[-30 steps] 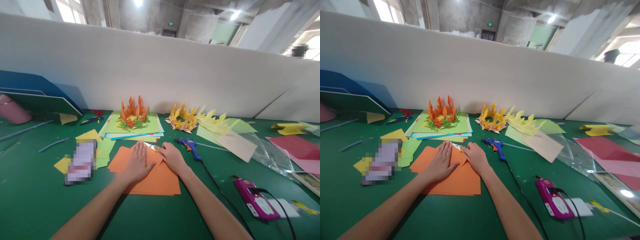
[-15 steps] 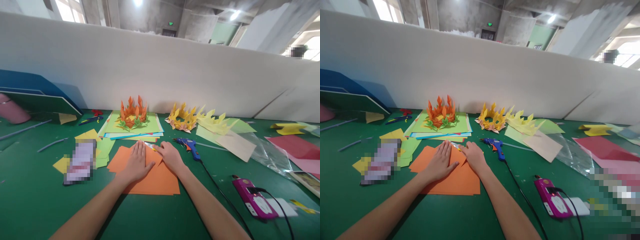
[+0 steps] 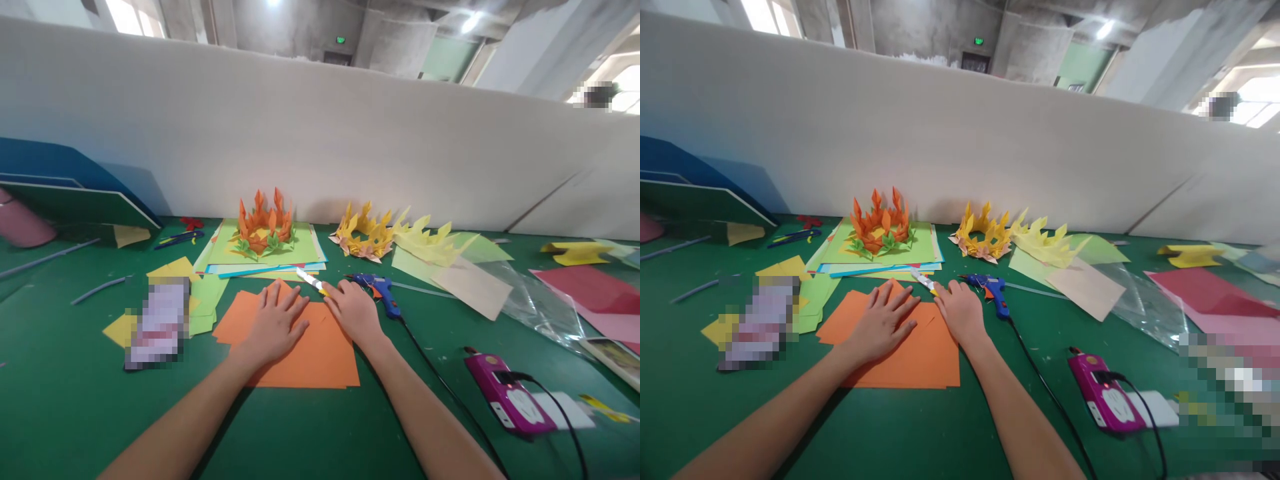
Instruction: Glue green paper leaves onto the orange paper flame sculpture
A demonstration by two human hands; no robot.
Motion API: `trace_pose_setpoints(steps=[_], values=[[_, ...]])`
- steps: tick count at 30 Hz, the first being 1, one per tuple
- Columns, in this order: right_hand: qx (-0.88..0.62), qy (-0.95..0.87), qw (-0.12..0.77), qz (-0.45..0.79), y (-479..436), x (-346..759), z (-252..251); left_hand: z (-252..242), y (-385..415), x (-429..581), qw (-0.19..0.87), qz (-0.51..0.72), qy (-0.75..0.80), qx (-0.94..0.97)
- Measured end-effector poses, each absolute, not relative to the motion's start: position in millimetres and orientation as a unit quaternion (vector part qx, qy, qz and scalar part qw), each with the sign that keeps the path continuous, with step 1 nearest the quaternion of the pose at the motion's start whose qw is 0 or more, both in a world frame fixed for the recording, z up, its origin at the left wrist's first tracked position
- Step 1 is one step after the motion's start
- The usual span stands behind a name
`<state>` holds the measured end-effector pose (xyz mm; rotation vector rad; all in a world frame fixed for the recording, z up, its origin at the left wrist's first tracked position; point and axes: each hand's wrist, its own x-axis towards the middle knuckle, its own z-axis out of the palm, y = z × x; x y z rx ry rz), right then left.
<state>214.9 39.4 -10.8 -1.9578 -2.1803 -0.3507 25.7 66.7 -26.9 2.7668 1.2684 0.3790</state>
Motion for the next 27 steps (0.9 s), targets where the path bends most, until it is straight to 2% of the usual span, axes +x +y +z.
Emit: trace_pose_setpoints(steps=[5, 9, 16, 27], values=[[-0.695, -0.705, 0.087, -0.116, 36.6, 215.3, -8.8, -24.3, 66.2, 25.6, 0.036, 0.150, 0.413, 0.898], [-0.694, -0.699, 0.128, -0.116, 30.2, 213.8, -3.6, -25.3, 66.2, 24.5, 0.038, 0.159, 0.419, 0.893], [-0.692, -0.702, 0.149, 0.073, 7.6, 212.4, -4.0, -21.0, 66.3, 23.8, 0.016, 0.179, 0.417, 0.891], [-0.668, -0.722, 0.149, 0.108, 3.9, 213.8, -1.0, -20.6, 67.7, 15.1, -0.014, 0.174, 0.482, 0.859]])
